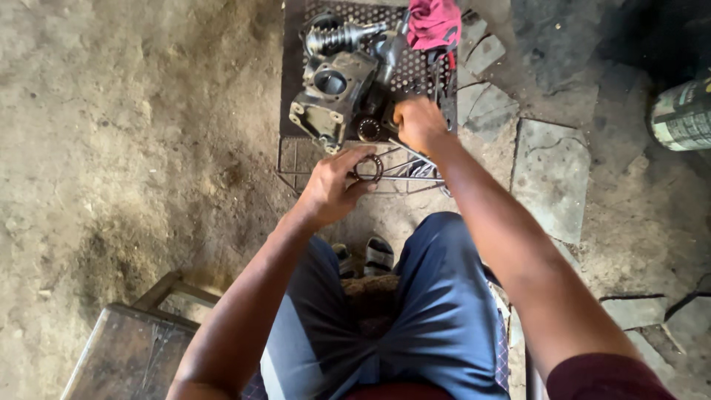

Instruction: The person is cleaning small mechanical parts, specifically ball bearings and a metal housing, using a pink cloth. They wipe the parts thoroughly and inspect them by hand, occasionally using a screwdriver to manipulate components on a perforated metal workbench.

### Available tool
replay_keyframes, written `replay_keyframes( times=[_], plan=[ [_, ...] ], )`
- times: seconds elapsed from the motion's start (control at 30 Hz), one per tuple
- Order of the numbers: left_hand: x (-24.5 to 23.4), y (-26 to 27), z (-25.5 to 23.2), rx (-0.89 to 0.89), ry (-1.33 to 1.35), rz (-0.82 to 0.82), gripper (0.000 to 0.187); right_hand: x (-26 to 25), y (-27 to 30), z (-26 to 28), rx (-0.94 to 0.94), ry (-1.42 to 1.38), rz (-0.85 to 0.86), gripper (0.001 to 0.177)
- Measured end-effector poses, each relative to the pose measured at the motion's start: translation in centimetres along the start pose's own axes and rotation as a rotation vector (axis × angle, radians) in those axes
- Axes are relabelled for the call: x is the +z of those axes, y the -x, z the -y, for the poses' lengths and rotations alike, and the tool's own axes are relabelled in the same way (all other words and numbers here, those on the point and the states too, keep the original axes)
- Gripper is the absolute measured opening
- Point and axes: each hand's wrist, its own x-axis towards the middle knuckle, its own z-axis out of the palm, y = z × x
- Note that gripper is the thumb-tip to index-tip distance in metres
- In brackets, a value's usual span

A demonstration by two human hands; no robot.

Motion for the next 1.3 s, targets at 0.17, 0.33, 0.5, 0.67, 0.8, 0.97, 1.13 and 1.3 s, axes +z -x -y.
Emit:
replay_keyframes(
  times=[0.17,0.33,0.5,0.67,0.8,0.97,1.13,1.3],
  plan=[
    [0.0,0.1,0.6,0.038,-0.029,-0.021,0.060,-0.5,-1.2,0.0,-0.054,-0.083,-0.034,0.014],
    [0.1,0.1,0.6,0.064,-0.035,-0.054,0.060,-0.6,-0.8,0.7,-0.051,-0.077,-0.046,0.016],
    [0.1,0.2,0.3,-0.011,0.010,-0.059,0.058,-0.2,-0.4,0.6,-0.054,-0.096,-0.100,0.018],
    [-0.1,0.0,0.0,-0.008,0.006,-0.088,0.060,-2.3,0.3,2.2,0.075,-0.368,-0.330,0.011],
    [0.1,-0.3,-0.3,-0.020,0.001,-0.063,0.063,-7.9,4.4,7.6,0.586,-1.146,-0.215,0.010],
    [0.8,-0.1,-0.8,0.010,0.010,-0.056,0.074,-10.6,10.4,14.6,0.831,-1.710,-0.021,0.016],
    [0.7,0.1,-1.5,0.026,-0.029,-0.070,0.071,-8.3,11.5,14.5,0.591,-1.836,-0.139,0.020],
    [1.0,-0.3,-1.1,0.037,-0.037,-0.127,0.072,-6.9,11.3,13.1,0.444,-1.779,-0.200,0.019]
  ],
)
